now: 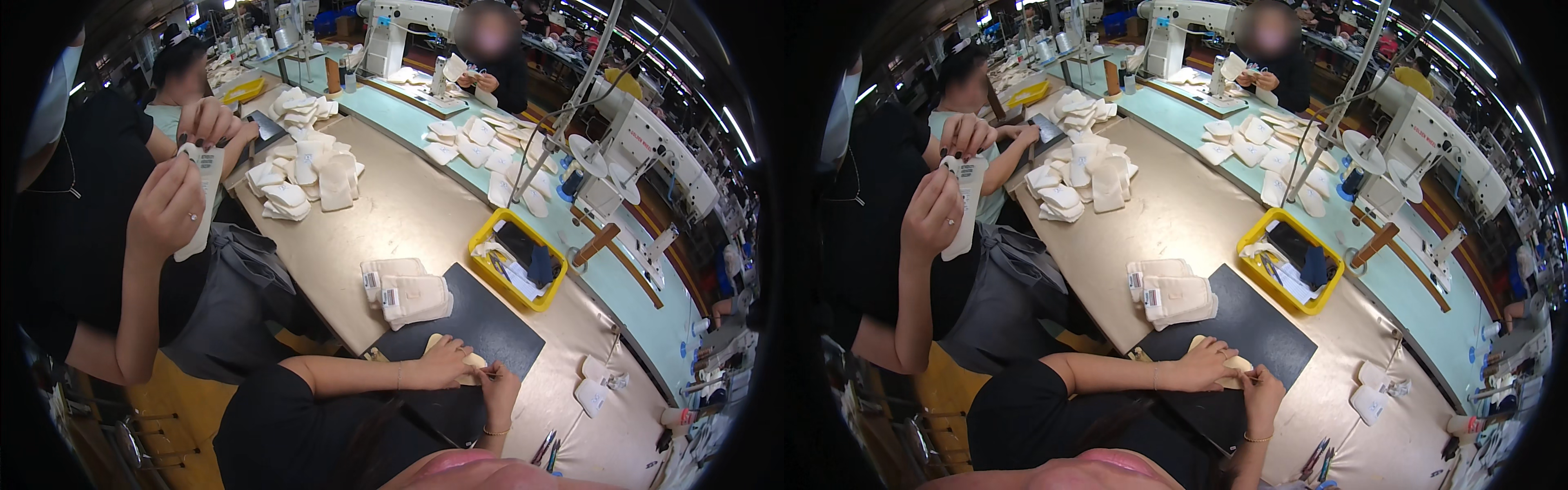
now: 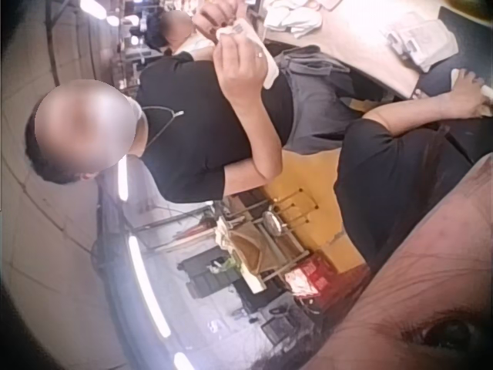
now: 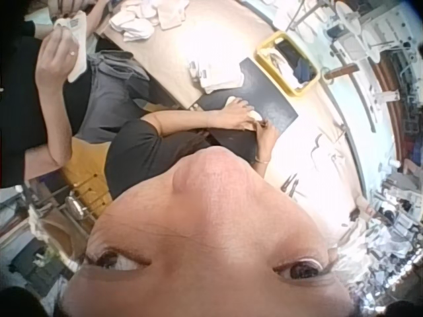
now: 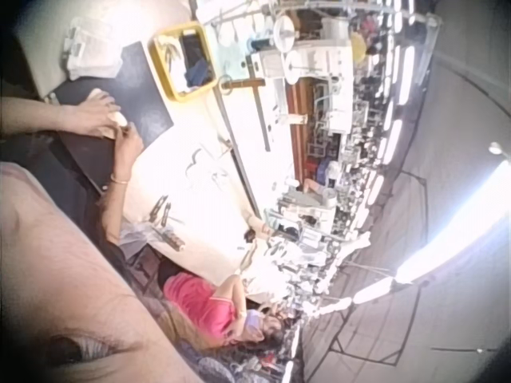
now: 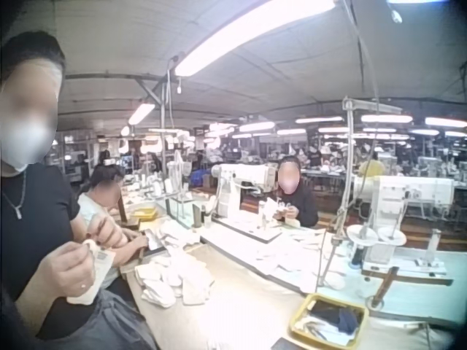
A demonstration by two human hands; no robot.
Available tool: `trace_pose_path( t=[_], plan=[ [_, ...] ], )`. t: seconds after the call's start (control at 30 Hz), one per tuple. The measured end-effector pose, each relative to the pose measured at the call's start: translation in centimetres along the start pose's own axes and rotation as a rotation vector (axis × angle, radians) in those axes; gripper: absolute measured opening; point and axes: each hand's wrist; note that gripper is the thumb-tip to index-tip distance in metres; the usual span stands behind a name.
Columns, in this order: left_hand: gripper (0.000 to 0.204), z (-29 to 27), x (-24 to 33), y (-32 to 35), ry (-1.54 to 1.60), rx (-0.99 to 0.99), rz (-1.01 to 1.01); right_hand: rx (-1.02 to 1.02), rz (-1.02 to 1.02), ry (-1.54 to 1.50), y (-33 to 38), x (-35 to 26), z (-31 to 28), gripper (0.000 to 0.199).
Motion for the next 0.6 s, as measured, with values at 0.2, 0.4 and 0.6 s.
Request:
trace_pose_path(
  t=[0.2, 0.4, 0.6],
  plan=[
    [0.055, 0.6, -1.2, 0.6, -0.015, 0.111, 0.058, 0.035, -0.002, -0.027, 0.3, 0.0, 0.8, 0.013],
    [0.06, 0.7, -1.4, 0.6, 0.005, 0.137, 0.083, 0.034, 0.009, -0.196, 0.8, 0.3, 0.7, 0.01],
    [0.065, -0.1, -1.3, 0.2, 0.116, 0.093, 0.049, 0.206, 0.005, -0.421, 1.7, 0.6, -0.4, 0.008]
  ],
)
Point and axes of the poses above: each hand's wrist, its own y-axis away from the middle knuckle, its own z-axis out of the palm, x = y × z, and after that the axes turned 6 degrees about z, right-handed
